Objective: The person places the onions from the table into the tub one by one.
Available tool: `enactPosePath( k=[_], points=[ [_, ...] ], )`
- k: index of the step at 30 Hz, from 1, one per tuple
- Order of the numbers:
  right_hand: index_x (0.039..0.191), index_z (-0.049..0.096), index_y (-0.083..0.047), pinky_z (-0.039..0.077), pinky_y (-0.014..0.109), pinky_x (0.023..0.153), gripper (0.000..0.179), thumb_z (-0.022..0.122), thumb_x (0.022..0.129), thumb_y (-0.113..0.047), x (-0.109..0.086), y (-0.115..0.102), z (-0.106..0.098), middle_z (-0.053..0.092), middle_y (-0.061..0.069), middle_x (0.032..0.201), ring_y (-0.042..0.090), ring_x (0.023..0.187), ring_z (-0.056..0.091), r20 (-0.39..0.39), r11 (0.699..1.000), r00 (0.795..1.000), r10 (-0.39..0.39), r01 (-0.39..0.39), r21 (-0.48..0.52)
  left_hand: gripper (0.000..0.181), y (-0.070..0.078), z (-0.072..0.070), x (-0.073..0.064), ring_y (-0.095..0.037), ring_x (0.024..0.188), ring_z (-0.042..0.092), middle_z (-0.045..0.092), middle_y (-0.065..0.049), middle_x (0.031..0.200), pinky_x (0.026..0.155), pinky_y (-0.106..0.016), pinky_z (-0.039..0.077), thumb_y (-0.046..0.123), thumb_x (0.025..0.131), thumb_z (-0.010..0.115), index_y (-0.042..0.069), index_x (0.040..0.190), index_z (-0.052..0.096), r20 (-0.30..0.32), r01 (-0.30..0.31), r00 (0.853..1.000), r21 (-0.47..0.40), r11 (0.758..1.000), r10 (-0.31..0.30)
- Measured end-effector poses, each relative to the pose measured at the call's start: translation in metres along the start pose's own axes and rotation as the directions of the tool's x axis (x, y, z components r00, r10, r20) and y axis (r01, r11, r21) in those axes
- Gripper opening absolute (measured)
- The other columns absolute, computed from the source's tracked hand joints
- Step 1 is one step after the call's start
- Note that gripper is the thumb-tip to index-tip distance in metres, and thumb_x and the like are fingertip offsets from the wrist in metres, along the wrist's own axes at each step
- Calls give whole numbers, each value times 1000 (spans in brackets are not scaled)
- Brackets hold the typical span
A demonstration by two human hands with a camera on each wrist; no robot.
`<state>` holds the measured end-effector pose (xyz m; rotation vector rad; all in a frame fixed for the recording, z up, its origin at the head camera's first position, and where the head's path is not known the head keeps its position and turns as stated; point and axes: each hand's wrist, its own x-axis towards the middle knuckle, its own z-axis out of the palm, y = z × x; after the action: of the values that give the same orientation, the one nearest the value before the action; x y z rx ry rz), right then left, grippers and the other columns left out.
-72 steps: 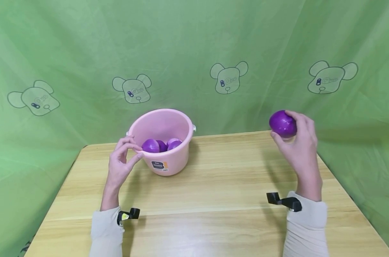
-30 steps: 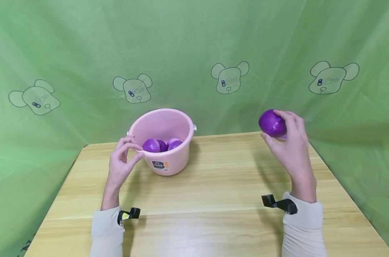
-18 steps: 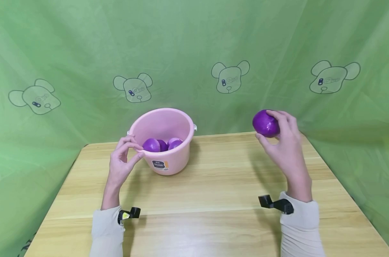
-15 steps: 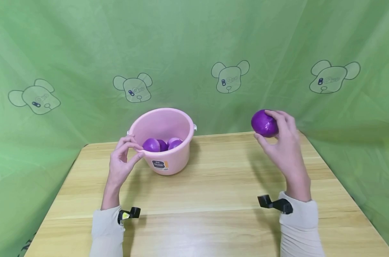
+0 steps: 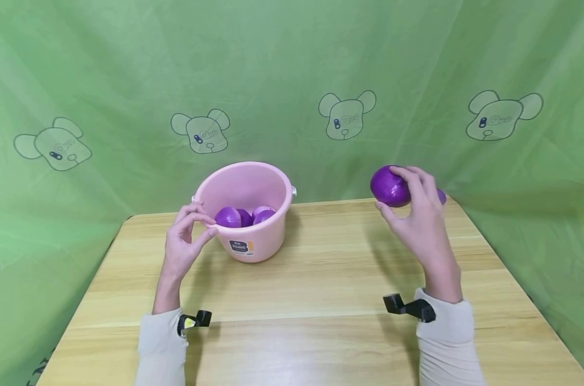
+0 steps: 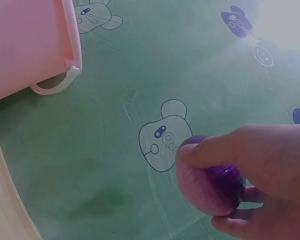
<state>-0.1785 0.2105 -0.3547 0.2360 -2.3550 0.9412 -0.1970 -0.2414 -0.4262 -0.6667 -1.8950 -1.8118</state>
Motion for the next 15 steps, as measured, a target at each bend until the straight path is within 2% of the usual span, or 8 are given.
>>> enactPosePath(
  k=[15],
  points=[
    [147,53,-14,39,73,109,75,88,80,-10,0,-10,6,39,21,153,50,133,47,31,1000,999,-23,23,12,18,1,0,1,-46,140,34,51,-25,111,129,-43,16,-19,81,72,-16,96,65,3,9,1000,12,1000,-9]
  ],
)
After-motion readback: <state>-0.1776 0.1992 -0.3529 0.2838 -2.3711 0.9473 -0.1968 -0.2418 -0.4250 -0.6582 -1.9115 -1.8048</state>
